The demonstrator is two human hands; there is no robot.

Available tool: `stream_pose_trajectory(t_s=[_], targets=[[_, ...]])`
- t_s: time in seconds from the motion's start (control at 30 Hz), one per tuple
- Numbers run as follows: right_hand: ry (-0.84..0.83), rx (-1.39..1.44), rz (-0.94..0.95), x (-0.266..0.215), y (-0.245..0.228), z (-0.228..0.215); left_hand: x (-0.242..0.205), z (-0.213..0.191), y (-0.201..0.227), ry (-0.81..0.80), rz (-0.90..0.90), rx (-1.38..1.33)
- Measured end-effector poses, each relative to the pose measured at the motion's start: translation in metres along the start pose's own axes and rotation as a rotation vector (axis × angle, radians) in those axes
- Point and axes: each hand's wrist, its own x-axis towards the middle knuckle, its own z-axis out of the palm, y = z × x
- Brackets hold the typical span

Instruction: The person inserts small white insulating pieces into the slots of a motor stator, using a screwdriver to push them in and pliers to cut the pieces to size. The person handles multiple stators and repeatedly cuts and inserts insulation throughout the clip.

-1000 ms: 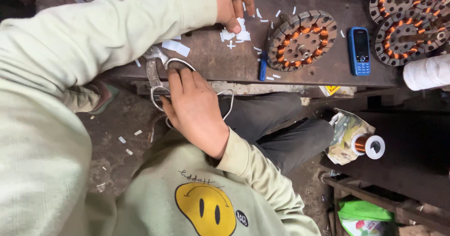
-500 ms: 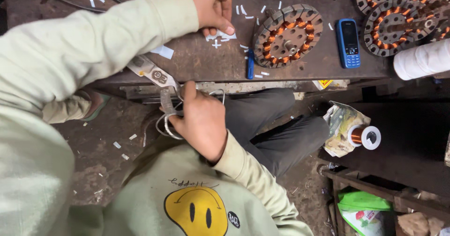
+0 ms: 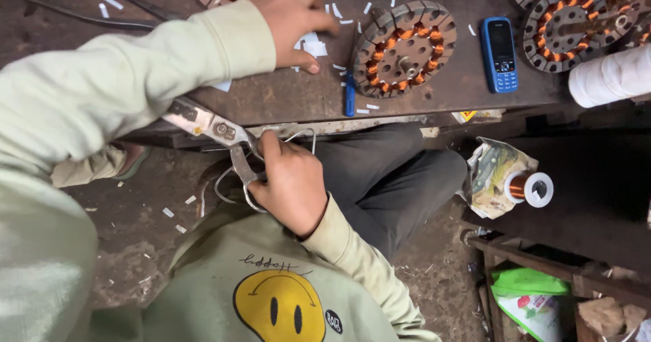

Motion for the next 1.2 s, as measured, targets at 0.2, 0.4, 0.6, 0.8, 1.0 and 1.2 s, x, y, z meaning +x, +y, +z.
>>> stream_pose_trajectory(t_s=[0.2, 0.4, 0.6, 0.8, 1.0, 1.2], targets=[[-0.039, 0.000, -0.079, -0.011, 0.024, -0.012, -0.018, 0.004, -0.006, -0.112, 0.018, 0.002], [-0.232, 0.080, -0.039, -0.041, 0.070, -0.056, -0.059, -0.027, -0.011, -0.205, -0.008, -0.069], [-0.224, 0.229, 0.132, -0.077, 0.090, -0.087, -0.129, -0.063, 0.026, -0.073, -0.235, -0.146], [-0.112, 0.394, 0.291, -0.082, 0.096, -0.072, -0.163, -0.076, 0.043, 0.059, -0.346, -0.107], [-0.106, 0.787, 0.418, -0.067, 0.091, -0.042, -0.137, -0.058, 0.040, 0.193, -0.248, 0.137], [-0.201, 1.059, 0.495, -0.064, 0.090, -0.021, -0.099, -0.041, 0.016, 0.113, -0.114, 0.368]])
